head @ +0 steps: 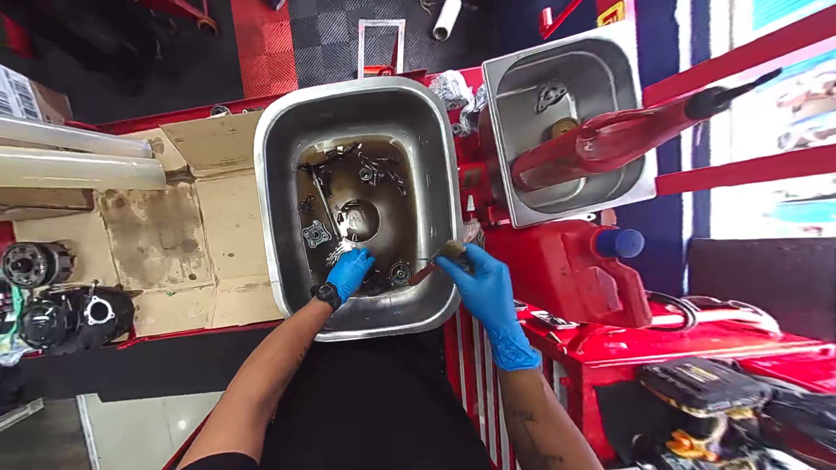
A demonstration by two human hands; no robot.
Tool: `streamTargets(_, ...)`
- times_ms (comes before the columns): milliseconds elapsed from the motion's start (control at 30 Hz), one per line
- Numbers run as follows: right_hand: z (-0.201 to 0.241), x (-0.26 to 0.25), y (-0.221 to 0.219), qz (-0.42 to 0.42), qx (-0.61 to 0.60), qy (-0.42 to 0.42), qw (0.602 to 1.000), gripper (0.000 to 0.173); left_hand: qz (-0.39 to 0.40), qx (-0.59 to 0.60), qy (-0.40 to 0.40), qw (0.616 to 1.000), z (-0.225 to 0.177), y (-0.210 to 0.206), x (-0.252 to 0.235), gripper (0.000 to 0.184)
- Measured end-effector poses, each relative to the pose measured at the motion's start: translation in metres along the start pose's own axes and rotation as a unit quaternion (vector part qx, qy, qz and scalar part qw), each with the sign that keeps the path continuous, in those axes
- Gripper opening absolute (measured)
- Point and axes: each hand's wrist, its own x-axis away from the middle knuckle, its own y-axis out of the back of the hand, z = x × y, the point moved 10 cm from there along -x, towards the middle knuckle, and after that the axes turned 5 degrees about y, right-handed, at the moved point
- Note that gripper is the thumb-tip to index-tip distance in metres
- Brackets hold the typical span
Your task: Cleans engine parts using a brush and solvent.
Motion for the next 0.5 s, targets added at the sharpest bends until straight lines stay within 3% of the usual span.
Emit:
streamTargets(100, -0.002, -0.024, -0.013, 0.013, 0.067, 0.002, 0.998, 0.027, 0.018, -0.058, -0.033, 0.998, -0.013, -0.001, 0.001, 0.036)
streamTargets(200, -0.002, -0.059, -0.049, 0.08, 0.185, -0.002, 0.98, 0.029, 0.053, -0.098, -0.049, 0.993, -0.02, -0.011, 0.005, 0.034)
streamTargets(333, -0.042, -0.104, -0.111, 0.125, 0.272, -0.061, 0.952, 0.024, 0.068, -0.114, -0.049, 0.99, -0.02, -0.017, 0.007, 0.038)
streamTargets(433, -0.075, -0.111, -0.127, 0.123, 0.285, -0.141, 0.94, 0.023, 0.05, -0.058, -0.032, 0.997, -0.009, -0.011, 0.002, 0.041)
streamTargets(500, -0.082, -0.095, -0.127, 0.144, 0.309, -0.186, 0.921, 0.026, 0.017, 0.045, -0.015, 0.999, 0.003, -0.001, -0.001, 0.042)
